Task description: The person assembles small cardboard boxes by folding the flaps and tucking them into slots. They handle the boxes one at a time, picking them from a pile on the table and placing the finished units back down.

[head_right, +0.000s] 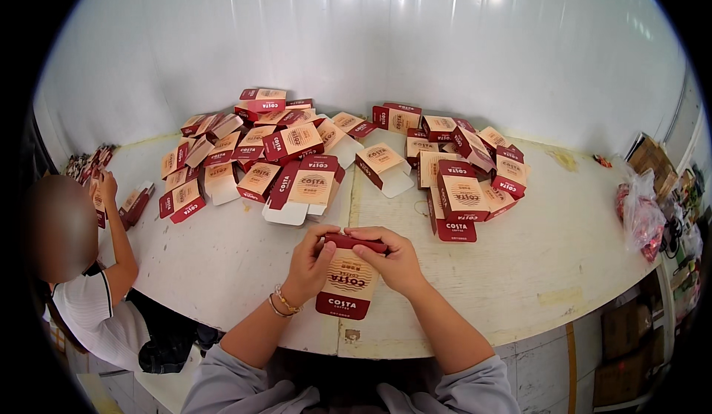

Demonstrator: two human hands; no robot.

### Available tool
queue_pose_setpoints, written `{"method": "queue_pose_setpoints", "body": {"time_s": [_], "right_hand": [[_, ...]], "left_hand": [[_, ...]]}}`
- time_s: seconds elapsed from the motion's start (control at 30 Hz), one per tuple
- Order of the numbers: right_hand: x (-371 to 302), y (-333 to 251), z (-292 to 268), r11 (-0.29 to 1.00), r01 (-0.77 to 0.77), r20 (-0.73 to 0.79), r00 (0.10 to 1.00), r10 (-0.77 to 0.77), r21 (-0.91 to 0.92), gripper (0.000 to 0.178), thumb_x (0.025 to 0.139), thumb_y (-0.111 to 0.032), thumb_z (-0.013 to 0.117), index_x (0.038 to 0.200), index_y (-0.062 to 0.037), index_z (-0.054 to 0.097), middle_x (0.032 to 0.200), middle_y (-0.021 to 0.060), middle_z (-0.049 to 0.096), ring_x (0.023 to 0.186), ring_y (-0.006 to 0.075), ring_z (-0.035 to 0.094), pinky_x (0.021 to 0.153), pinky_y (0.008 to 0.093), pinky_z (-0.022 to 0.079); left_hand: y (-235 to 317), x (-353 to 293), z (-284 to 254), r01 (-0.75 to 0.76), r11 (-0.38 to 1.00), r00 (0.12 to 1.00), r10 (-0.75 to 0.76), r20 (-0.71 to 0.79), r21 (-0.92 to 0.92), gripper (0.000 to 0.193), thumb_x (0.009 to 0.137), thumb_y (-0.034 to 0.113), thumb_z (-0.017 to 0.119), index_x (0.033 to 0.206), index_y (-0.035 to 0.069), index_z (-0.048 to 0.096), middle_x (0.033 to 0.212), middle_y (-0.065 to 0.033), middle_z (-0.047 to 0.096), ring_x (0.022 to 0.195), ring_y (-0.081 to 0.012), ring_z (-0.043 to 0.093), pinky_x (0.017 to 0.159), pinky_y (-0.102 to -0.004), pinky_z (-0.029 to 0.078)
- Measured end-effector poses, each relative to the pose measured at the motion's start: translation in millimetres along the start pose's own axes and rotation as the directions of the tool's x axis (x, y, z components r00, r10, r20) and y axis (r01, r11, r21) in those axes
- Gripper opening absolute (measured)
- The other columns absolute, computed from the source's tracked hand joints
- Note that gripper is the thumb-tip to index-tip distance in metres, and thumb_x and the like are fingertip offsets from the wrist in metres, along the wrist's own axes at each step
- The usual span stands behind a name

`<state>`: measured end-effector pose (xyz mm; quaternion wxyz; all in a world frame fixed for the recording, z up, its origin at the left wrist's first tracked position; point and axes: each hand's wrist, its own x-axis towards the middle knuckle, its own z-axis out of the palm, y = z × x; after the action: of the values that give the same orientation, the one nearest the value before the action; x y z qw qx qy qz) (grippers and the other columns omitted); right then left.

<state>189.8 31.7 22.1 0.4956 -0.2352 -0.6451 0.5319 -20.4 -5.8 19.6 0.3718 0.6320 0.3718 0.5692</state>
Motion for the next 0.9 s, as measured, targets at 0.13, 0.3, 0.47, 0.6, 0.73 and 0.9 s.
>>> {"method": "queue_pose_setpoints", "body": {"time_s": [0.13, 0.3, 0.47, 0.6, 0.73, 0.9], "right_hand": [[-3.0, 2.6, 4.2, 0.997, -0.032, -0.025, 0.999, 0.034, 0.071, 0.023, 0.104, -0.002, 0.066, 0.126, 0.0007, 0.07, 0.132, 0.012, 0.073, 0.117, 0.0149, 0.069, 0.1, 0.0288, 0.056], [-6.0, 6.6, 7.5, 1.0, 0.011, -0.051, 0.999, -0.01, 0.025, 0.022, 0.104, -0.001, 0.065, 0.125, 0.0015, 0.07, 0.13, 0.0123, 0.074, 0.116, 0.0151, 0.069, 0.1, 0.0285, 0.055], [-7.6, 13.2, 11.1, 0.995, 0.101, -0.087, 0.991, -0.101, 0.002, 0.022, 0.101, 0.002, 0.067, 0.123, 0.0018, 0.072, 0.129, 0.014, 0.073, 0.117, 0.0186, 0.069, 0.101, 0.0304, 0.055], [-6.8, 8.0, 13.3, 0.986, 0.155, -0.116, 0.98, -0.162, -0.065, 0.021, 0.097, 0.004, 0.071, 0.117, 0.0006, 0.075, 0.131, 0.0144, 0.07, 0.117, 0.019, 0.067, 0.099, 0.0302, 0.054], [-7.9, 6.9, 14.6, 0.965, 0.206, -0.129, 0.965, -0.228, -0.163, 0.021, 0.095, 0.006, 0.07, 0.115, 0.0006, 0.076, 0.134, 0.0143, 0.062, 0.116, 0.0208, 0.065, 0.099, 0.0315, 0.053], [-7.9, 12.1, 15.6, 0.965, 0.196, -0.161, 0.961, -0.224, -0.173, 0.017, 0.094, 0.003, 0.075, 0.11, -0.0012, 0.078, 0.124, 0.008, 0.06, 0.114, 0.0167, 0.063, 0.093, 0.0285, 0.053]], "left_hand": [[-0.1, 0.4, 1.8, -0.046, 0.998, 0.998, 0.048, -0.033, 0.048, 0.024, 0.108, 0.016, 0.06, 0.126, 0.0, 0.061, 0.093, -0.0088, 0.07, 0.078, -0.0114, 0.063, 0.07, -0.0283, 0.053], [2.0, 0.1, 1.8, -0.062, 0.995, 0.997, 0.066, -0.044, 0.077, 0.023, 0.107, 0.015, 0.06, 0.125, 0.0, 0.062, 0.096, -0.0102, 0.071, 0.078, -0.0127, 0.066, 0.069, -0.0294, 0.053], [11.8, -1.3, 4.2, 0.028, 0.999, 0.997, -0.025, -0.073, 0.047, 0.021, 0.107, 0.009, 0.056, 0.125, 0.0, 0.061, 0.104, -0.0079, 0.071, 0.086, -0.0093, 0.065, 0.076, -0.0264, 0.053], [7.8, -0.1, 1.7, 0.06, 0.998, 0.995, -0.058, -0.075, 0.03, 0.021, 0.107, 0.008, 0.057, 0.127, 0.0, 0.06, 0.108, -0.0079, 0.07, 0.088, -0.0086, 0.065, 0.077, -0.0256, 0.053], [9.5, 0.5, 0.4, 0.093, 0.996, 0.993, -0.094, -0.065, -0.013, 0.022, 0.107, 0.007, 0.057, 0.127, 0.0, 0.06, 0.108, -0.0076, 0.071, 0.091, -0.0095, 0.067, 0.081, -0.0257, 0.054], [7.8, -1.3, 1.0, -0.054, 0.998, 0.998, 0.055, -0.025, 0.034, 0.02, 0.108, 0.01, 0.054, 0.123, -0.001, 0.062, 0.117, -0.0124, 0.071, 0.1, -0.014, 0.068, 0.087, -0.029, 0.055]]}}
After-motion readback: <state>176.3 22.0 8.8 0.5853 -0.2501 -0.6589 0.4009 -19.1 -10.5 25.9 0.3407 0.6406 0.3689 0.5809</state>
